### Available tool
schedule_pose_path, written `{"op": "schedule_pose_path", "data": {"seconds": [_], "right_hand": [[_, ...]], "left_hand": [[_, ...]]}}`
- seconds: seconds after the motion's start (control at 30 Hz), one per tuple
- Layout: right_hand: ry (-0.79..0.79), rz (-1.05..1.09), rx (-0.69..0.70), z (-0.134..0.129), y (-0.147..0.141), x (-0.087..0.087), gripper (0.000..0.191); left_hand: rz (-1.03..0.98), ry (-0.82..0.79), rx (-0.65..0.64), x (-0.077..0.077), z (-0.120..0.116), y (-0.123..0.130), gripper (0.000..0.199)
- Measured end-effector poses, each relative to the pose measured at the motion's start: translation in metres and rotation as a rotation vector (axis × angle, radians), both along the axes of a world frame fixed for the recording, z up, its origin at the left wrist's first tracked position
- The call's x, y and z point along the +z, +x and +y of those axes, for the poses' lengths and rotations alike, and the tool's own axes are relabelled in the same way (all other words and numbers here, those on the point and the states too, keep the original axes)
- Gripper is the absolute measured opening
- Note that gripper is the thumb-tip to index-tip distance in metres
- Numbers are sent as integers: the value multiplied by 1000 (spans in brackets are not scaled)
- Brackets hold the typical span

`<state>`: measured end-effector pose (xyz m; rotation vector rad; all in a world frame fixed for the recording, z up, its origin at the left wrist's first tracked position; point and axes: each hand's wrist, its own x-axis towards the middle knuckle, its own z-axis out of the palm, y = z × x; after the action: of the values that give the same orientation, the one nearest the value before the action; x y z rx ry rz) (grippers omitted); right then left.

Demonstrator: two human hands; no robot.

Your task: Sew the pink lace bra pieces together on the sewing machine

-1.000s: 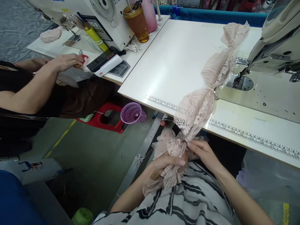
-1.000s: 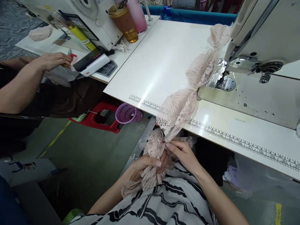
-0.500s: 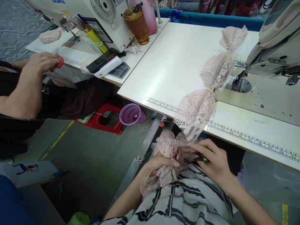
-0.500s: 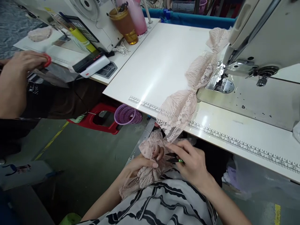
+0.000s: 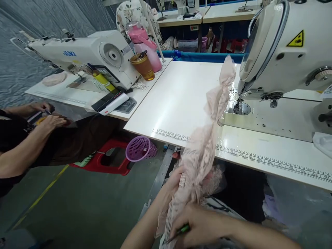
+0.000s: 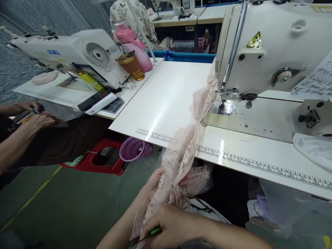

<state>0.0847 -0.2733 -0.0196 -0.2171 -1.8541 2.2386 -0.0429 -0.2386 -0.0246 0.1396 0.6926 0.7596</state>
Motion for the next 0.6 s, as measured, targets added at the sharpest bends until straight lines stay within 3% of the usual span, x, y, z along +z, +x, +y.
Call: {"op": "schedule_pose_path", "data": {"seconds": [0.1, 0.17, 0.23, 0.3, 0.37, 0.43, 0.5, 0.6], "right_hand": [[-265, -21, 116, -30, -19, -31, 30], [-303, -32, 113, -37, -26, -39, 33], [-179, -61, 31, -32, -21, -30, 35], [-38, -72, -59, -18, -4, -8, 41], [-30, -59, -93, 0, 21, 17, 46], [-56, -53, -179, 18, 48, 32, 39], [-96, -82, -349, 34, 69, 31, 44], [-92, -317, -603, 50, 80, 8, 45]], "left_hand": [[-111, 15, -75, 15, 19, 7, 37], [-164, 84, -81, 20, 30, 11, 38], [-190, 183, -72, 18, 35, 14, 36], [-197, 258, -47, 9, 32, 13, 32], [-208, 278, -8, -1, 20, 9, 33], [-231, 258, 41, -9, 2, 4, 44], [-232, 220, 55, -13, -16, -1, 51], [-180, 174, 49, -12, -33, -5, 42]]}}
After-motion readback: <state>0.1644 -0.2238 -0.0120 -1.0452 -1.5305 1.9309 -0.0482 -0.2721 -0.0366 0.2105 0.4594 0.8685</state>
